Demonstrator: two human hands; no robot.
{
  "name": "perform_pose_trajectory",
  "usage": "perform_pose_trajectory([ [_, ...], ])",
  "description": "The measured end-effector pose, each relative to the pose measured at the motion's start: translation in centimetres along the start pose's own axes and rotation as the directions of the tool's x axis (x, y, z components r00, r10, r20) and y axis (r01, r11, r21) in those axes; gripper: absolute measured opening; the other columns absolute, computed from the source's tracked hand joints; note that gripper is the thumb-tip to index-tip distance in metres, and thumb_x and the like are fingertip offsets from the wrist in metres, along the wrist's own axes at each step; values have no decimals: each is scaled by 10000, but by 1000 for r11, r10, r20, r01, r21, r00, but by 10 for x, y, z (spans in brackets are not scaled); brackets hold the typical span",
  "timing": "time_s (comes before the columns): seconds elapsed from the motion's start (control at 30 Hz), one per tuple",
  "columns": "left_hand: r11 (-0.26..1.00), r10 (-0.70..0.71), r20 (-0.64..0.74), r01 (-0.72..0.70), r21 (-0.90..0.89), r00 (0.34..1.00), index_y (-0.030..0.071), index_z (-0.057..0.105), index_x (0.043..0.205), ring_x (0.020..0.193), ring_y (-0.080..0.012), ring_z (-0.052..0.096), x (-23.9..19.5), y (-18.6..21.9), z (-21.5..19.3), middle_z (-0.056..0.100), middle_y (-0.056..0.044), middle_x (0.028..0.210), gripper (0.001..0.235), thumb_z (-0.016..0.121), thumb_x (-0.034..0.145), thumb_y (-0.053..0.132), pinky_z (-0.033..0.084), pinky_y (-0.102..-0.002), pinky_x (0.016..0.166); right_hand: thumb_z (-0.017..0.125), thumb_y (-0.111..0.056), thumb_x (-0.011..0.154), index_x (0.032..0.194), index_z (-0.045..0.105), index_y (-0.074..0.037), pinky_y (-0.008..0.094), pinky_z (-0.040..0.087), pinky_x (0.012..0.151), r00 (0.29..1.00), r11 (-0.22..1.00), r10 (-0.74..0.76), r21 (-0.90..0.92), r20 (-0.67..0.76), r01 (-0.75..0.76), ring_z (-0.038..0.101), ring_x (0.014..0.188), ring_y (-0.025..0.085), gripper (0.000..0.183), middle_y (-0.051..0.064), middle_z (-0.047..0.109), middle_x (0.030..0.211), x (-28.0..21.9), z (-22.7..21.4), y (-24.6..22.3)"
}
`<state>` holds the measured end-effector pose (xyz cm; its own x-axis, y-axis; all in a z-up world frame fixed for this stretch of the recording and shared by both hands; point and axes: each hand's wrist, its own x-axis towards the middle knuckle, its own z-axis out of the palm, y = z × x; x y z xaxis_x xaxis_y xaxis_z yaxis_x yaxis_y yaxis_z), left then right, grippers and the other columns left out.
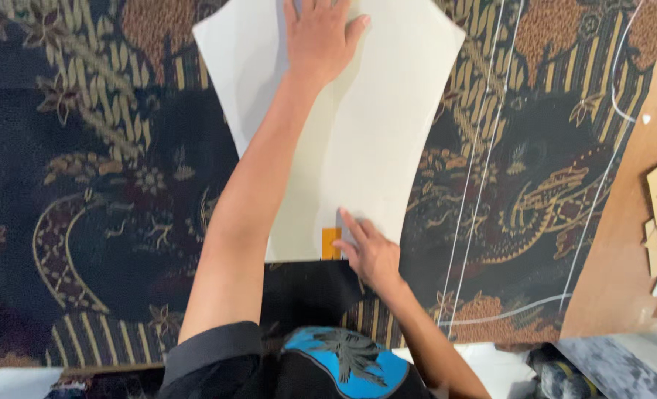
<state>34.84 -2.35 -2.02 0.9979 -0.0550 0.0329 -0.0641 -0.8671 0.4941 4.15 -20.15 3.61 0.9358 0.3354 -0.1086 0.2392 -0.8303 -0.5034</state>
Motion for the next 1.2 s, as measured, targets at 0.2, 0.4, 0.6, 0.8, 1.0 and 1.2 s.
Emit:
perform_pose_trajectory([
  [0.2,992,30,-184,-7,125,982,202,448,1560,1514,-345,254,14,5,4,372,-60,1617,558,527,1073,462,77,-681,1225,788,-393,812,1426,587,-214,354,514,505,996,995,55,-81,66,-50,647,653,233,671,45,625,883,12,-4,-1],
  [0.4,988,-11,-101,26,149,995,236,373,1623,1568,-326,183,11,2,9,280,-21,1686,573,468,1108,471,51,-678,1253,789,-420,808,1406,591,-218,335,511,498,989,993,90,-83,114,-81,648,633,205,661,29,626,896,13,4,3],
  [0.6,987,3,-111,14,159,994,241,366,1627,1577,-329,158,14,4,2,266,-26,1694,587,479,1097,467,26,-710,1236,785,-401,804,1405,586,-200,334,561,536,969,991,127,7,211,-131,685,647,213,664,57,667,943,29,-10,2],
  [0.8,981,-27,-38,34,193,999,259,359,1633,1581,-302,157,11,4,2,270,10,1698,573,476,1113,471,-7,-803,1181,817,-317,822,1306,641,-164,346,591,652,927,912,240,261,287,-317,707,720,239,537,92,721,1128,88,-44,33],
  [1.0,983,-23,-39,30,180,999,257,339,1633,1583,-307,142,14,8,-6,263,6,1699,606,487,1092,488,-23,-820,1162,713,-13,941,1230,632,19,279,539,816,980,884,177,453,-96,-116,662,936,188,302,112,642,1070,186,-82,67],
  [1.2,982,-49,9,47,183,999,269,328,1639,1590,-300,129,13,7,-5,249,7,1706,601,473,1099,492,-23,-812,1177,689,44,989,1141,617,81,278,617,769,954,533,300,828,8,-174,734,889,163,172,139,716,1019,243,-82,67],
])
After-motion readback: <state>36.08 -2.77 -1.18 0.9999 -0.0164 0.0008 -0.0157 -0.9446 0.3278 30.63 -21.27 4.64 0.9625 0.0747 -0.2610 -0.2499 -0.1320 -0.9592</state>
